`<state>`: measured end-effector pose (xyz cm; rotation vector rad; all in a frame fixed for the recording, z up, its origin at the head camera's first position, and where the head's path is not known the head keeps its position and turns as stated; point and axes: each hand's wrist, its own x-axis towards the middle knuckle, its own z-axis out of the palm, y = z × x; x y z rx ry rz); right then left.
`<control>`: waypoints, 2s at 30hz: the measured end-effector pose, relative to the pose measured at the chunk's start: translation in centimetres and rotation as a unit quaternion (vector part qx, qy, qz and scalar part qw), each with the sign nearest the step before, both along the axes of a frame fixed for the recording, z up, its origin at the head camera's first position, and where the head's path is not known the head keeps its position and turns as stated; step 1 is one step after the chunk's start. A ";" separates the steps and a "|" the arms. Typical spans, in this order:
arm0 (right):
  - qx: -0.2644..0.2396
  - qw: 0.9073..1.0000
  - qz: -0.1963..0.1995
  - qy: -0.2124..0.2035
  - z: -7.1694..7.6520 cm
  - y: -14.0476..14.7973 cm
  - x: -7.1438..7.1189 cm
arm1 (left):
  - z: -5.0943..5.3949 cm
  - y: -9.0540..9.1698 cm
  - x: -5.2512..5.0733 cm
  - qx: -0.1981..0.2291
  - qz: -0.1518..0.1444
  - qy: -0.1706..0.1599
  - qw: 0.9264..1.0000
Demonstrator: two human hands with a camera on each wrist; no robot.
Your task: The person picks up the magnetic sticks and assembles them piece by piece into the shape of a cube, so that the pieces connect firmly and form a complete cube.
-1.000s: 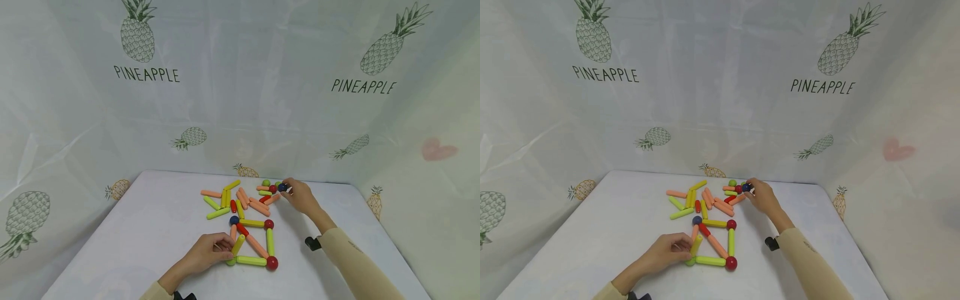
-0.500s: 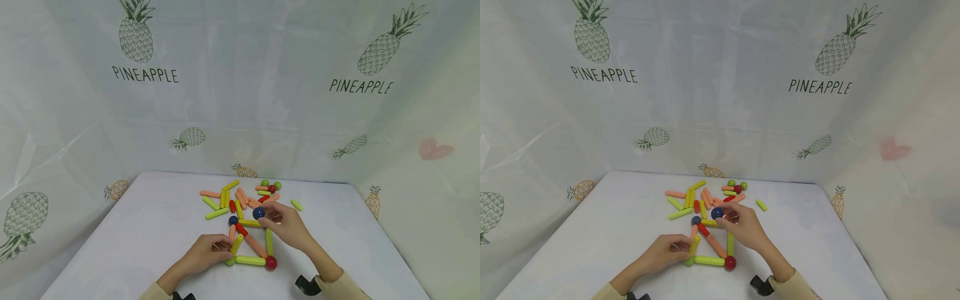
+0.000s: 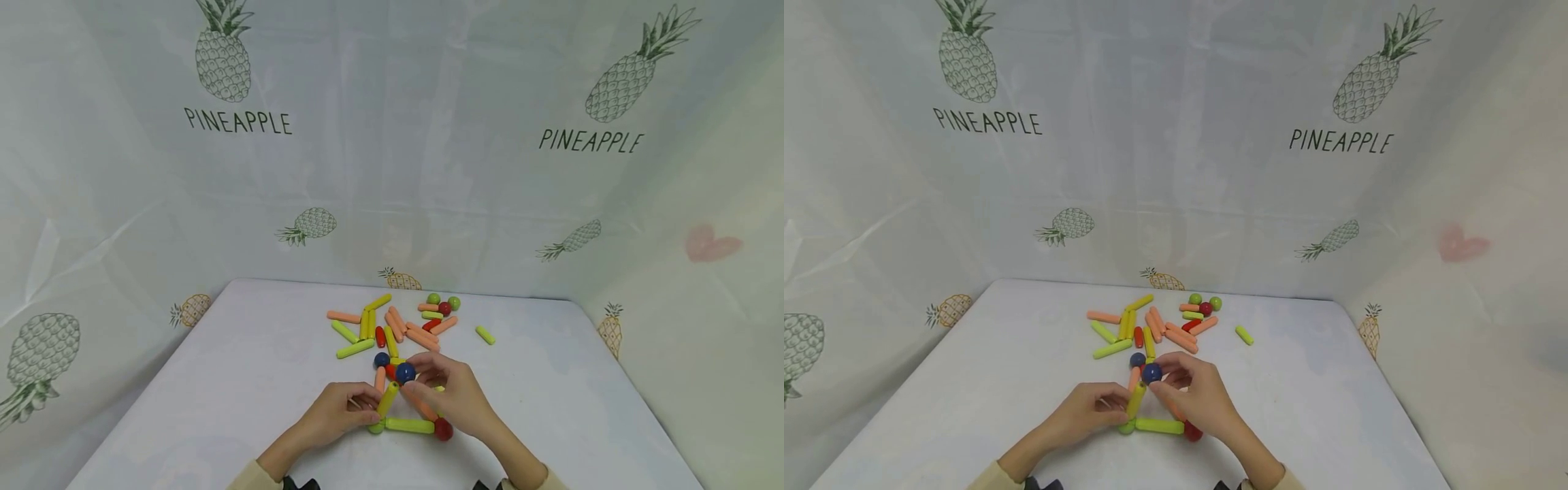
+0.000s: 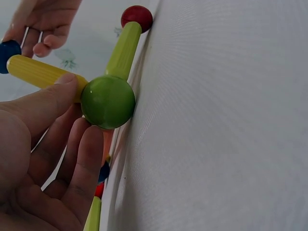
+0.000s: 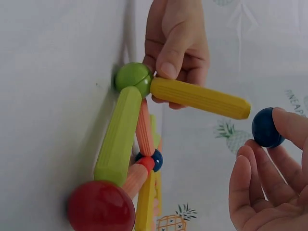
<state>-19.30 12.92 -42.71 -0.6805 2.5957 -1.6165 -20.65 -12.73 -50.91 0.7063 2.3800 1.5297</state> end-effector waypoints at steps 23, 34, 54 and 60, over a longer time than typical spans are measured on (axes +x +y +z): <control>-0.023 1.000 0.007 -0.003 -2.0 0.0 -0.3 | -0.1 0.1 0.0 -0.011 0.009 0.005 1.000; -0.038 0.999 -0.014 -0.011 -2.4 -0.1 -0.2 | 0.5 0.1 0.1 -0.017 0.034 0.020 0.999; -0.047 0.999 -0.013 0.009 -2.4 -0.1 -0.3 | 5.4 0.9 -0.2 0.014 0.048 0.128 0.990; -0.039 0.999 -0.023 0.003 -1.8 -0.6 -0.1 | 5.6 1.5 -0.3 0.036 0.035 0.141 0.989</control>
